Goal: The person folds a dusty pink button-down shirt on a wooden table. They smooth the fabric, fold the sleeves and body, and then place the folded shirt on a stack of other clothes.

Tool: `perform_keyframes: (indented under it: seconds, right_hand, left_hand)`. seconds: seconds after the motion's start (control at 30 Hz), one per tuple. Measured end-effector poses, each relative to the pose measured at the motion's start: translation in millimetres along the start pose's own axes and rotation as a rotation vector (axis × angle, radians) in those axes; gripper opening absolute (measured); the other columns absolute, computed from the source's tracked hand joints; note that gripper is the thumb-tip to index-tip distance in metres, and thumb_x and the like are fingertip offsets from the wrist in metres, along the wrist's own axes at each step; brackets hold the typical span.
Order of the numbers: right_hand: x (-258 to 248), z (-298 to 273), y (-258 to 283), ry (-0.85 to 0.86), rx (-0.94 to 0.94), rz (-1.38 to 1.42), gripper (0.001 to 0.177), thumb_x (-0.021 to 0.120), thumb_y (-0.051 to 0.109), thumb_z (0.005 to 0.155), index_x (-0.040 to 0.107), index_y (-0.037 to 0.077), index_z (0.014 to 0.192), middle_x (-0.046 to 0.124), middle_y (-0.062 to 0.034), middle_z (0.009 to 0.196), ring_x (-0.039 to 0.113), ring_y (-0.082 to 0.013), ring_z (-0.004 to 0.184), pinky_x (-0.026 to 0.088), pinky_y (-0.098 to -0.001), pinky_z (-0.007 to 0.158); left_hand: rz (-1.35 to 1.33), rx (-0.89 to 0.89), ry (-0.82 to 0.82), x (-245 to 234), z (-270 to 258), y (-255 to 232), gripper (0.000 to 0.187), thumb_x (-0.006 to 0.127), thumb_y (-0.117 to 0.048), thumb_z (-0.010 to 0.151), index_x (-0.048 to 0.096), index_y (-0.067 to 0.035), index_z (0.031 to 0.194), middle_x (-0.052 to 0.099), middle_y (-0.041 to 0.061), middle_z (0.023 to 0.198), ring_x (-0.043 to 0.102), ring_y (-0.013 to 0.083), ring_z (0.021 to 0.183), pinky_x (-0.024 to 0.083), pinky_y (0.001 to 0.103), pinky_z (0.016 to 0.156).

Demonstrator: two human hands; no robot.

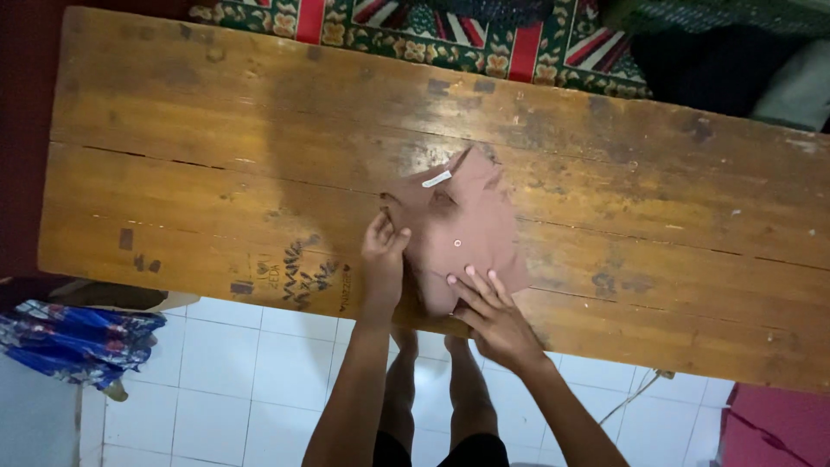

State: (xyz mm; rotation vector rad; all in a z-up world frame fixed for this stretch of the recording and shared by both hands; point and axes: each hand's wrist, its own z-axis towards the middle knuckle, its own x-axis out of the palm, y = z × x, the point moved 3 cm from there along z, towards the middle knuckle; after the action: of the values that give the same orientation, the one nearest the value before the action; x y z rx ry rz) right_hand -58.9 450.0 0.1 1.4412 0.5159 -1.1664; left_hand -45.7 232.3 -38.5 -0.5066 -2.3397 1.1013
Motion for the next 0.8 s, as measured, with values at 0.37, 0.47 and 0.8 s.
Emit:
perform_keyframes:
  seconds: [0.37, 0.47, 0.8]
  right_hand:
    - [-6.1, 30.9, -69.0, -0.326, 0.318, 0.187, 0.035, 0.053, 0.022, 0.101, 0.072, 0.011, 0.128, 0.068, -0.0130, 0.130, 0.063, -0.0389, 0.118, 0.046, -0.0526, 0.098]
    - [14.9, 46.7, -79.4, -0.375, 0.251, -0.047, 0.031, 0.061, 0.015, 0.094, 0.071, 0.019, 0.124, 0.061, -0.0054, 0.129, 0.058, -0.0317, 0.116, 0.045, -0.0448, 0.090]
    - [27.4, 44.0, -80.1, -0.446, 0.222, -0.181, 0.037, 0.065, 0.012, 0.089, 0.073, 0.023, 0.124, 0.066, -0.0014, 0.128, 0.059, -0.0282, 0.116, 0.042, -0.0401, 0.089]
  left_hand:
    - [0.310, -0.130, -0.145, -22.8, 37.6, -16.8, 0.041, 0.081, -0.038, 0.095, 0.073, -0.013, 0.127, 0.075, 0.006, 0.117, 0.066, 0.0173, 0.113, 0.053, 0.042, 0.093]
    - [0.212, 0.003, 0.034, -36.1, 73.6, -1.6, 0.049, 0.075, -0.001, 0.089, 0.068, -0.008, 0.136, 0.077, -0.002, 0.108, 0.072, 0.0037, 0.092, 0.059, 0.017, 0.084]
    - [0.387, 0.258, 0.230, -21.2, 44.1, -71.0, 0.056, 0.079, 0.007, 0.088, 0.067, -0.011, 0.140, 0.081, 0.007, 0.110, 0.075, 0.0090, 0.104, 0.057, 0.025, 0.103]
